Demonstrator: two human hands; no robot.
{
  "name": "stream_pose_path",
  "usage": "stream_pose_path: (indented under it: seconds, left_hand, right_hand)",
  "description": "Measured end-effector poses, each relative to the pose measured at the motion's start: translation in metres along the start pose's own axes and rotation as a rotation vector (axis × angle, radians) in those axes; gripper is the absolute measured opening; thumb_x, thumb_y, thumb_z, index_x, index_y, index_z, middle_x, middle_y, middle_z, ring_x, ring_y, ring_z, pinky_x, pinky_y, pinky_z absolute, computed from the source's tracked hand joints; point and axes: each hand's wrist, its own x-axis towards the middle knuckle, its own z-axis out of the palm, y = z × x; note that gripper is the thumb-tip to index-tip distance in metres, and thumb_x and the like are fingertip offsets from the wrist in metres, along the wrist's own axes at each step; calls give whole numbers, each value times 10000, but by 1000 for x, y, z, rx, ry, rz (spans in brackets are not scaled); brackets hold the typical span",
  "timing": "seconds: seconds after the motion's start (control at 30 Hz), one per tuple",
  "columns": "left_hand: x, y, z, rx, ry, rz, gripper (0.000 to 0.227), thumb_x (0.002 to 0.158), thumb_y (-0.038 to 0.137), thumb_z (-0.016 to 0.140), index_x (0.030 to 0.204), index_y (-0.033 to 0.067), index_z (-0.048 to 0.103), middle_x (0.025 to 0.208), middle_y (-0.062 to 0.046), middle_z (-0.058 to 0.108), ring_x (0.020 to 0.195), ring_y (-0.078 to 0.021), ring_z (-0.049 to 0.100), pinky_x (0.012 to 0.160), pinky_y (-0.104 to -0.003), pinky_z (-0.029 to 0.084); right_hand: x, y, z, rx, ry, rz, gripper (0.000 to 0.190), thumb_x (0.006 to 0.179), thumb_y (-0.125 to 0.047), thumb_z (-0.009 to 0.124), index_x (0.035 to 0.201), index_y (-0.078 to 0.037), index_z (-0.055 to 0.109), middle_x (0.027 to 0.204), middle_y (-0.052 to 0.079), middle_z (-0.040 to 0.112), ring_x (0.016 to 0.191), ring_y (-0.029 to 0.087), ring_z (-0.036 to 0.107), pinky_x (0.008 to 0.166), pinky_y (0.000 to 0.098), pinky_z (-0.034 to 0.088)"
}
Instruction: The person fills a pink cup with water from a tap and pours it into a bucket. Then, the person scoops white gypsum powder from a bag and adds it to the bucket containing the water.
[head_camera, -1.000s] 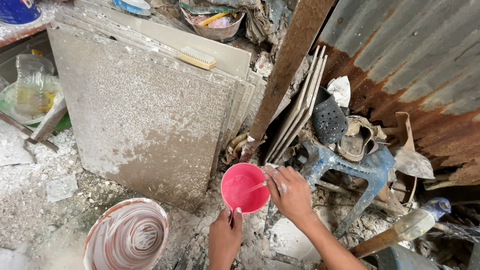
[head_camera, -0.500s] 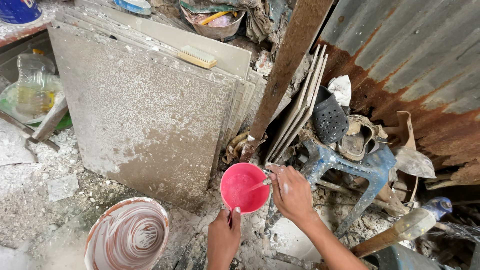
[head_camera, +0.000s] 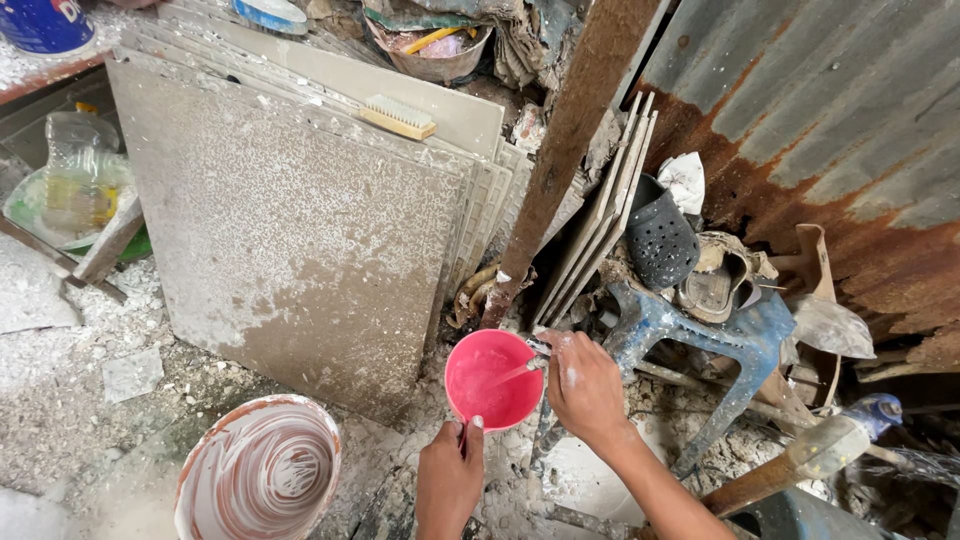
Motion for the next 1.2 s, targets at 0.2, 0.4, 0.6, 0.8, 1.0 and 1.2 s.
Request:
stream_pose_path:
  seconds: [0.2, 0.4, 0.6, 0.8, 1.0, 1.2]
  left_hand:
    - [3, -2, 0, 52, -127, -104, 426, 1019, 362, 521, 829, 13, 674, 653, -164, 722, 531, -280, 715, 530, -429, 545]
    - [2, -5, 1, 27, -49, -8, 431, 1004, 356, 554, 810, -9, 676, 638, -171, 704, 499, -266, 683, 516, -425, 508]
    - [0, -4, -1, -22, -49, -42, 404, 984, 351, 574, 818, -2, 677, 652, -168, 723, 527, -279, 702, 541, -438, 515]
    - [-2, -3, -3, -13, -21, -87, 395, 975, 358, 591, 837, -5, 660, 662, -162, 723, 545, -287, 707, 564, -448, 516]
    - [-2, -6, -1, 12, 36, -41, 422, 992, 379, 570, 853, -7, 670, 644, -186, 698, 552, -331, 675, 569, -468, 492]
    - [-2, -5, 0, -35, -30, -78, 387, 981, 343, 585, 827, -3, 666, 636, -154, 725, 520, -276, 706, 521, -438, 511]
  right_hand:
    - [0, 1, -1, 11, -15, 20, 274, 880, 31, 611, 1148, -25, 624, 783, 134, 577, 703, 332, 589, 630, 457, 477]
    - [-1, 3, -1, 13, -31, 20, 274, 888, 37, 611, 1152, -33, 628, 767, 118, 569, 692, 294, 587, 631, 442, 484]
    - [-2, 5, -2, 14, -42, 9, 298, 868, 38, 614, 1157, -32, 632, 798, 120, 596, 721, 294, 600, 646, 438, 498]
    - [-1, 4, -2, 14, -53, 20, 290, 882, 39, 617, 1161, -37, 639, 808, 118, 617, 723, 288, 615, 642, 432, 505]
    - [-1, 3, -5, 29, -24, 2, 288, 875, 43, 617, 1149, -41, 646, 829, 122, 623, 761, 307, 623, 676, 441, 512]
    - [1, 2, -5, 22, -37, 21, 269, 881, 41, 626, 1137, -40, 647, 822, 113, 624, 733, 289, 621, 645, 429, 510]
